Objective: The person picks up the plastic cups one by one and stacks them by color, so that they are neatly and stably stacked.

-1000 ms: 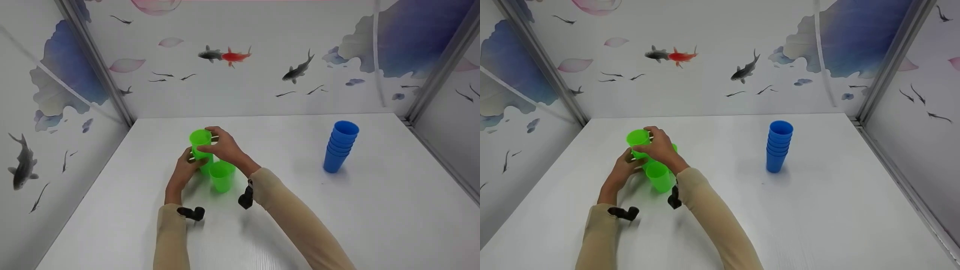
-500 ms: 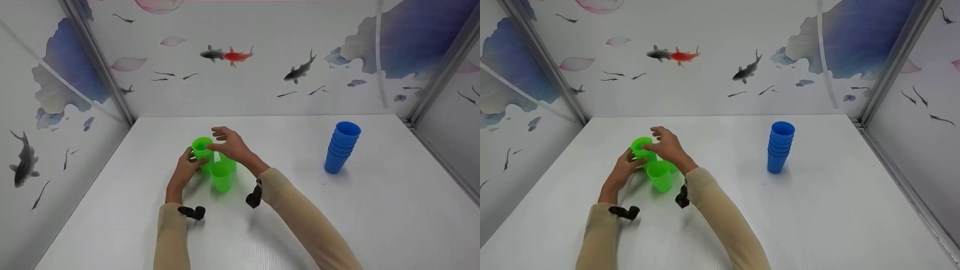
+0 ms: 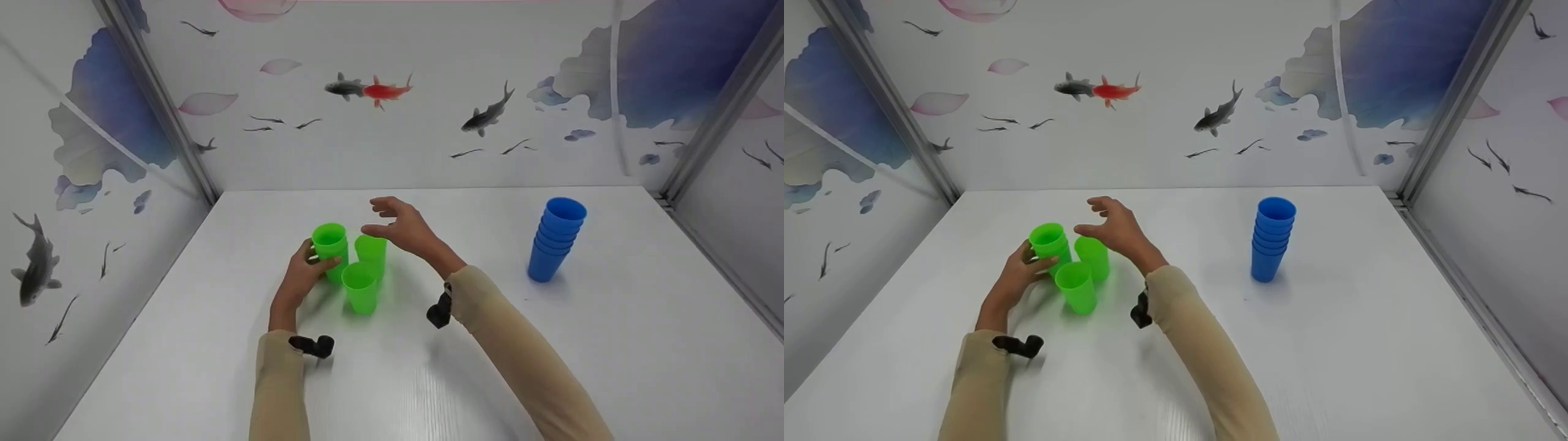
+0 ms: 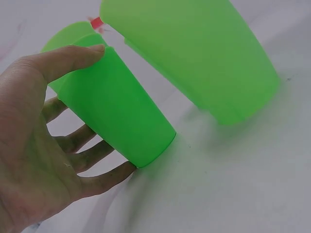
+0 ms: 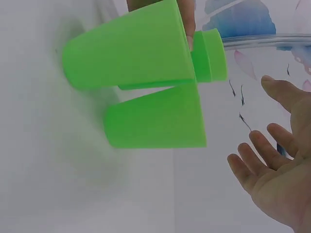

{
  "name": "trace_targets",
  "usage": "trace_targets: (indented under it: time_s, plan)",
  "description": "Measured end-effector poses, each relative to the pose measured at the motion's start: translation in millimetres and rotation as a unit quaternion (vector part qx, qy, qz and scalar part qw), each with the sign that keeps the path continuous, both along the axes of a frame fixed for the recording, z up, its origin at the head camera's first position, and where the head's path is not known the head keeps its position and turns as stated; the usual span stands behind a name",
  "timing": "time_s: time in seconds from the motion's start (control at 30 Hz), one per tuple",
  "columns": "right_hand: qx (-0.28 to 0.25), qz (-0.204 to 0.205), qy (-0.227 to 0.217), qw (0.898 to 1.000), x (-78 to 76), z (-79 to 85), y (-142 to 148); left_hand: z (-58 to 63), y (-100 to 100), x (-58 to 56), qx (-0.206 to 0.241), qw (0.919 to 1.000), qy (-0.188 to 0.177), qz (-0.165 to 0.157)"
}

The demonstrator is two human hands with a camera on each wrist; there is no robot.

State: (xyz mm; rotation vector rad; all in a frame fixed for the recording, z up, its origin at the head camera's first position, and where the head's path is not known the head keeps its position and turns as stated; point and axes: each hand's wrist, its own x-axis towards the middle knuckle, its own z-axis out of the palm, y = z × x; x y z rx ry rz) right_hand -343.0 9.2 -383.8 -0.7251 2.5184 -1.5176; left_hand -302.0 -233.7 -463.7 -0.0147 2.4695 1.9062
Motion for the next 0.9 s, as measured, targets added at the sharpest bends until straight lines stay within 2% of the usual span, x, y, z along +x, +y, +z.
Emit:
trace_targets:
  time_s: [0.23, 0.57, 0.9]
  plan:
    - [-0.005, 0.021, -0.001, 1.000, -6.9, -19.8, 15, -4.5, -2, -2.5, 0.003, 0.9999, 0.013, 0.003]
    - [-0.006, 0.046, -0.024, 0.999, -7.8, -49.3, 17, -3.9, -1, -1.7, -0.003, 0.9998, 0.018, 0.008]
    - [-0.002, 0.040, -0.045, 0.998, -4.6, -61.3, 10, -1.6, 0, 0.5, 0.001, 0.9999, 0.015, 0.005]
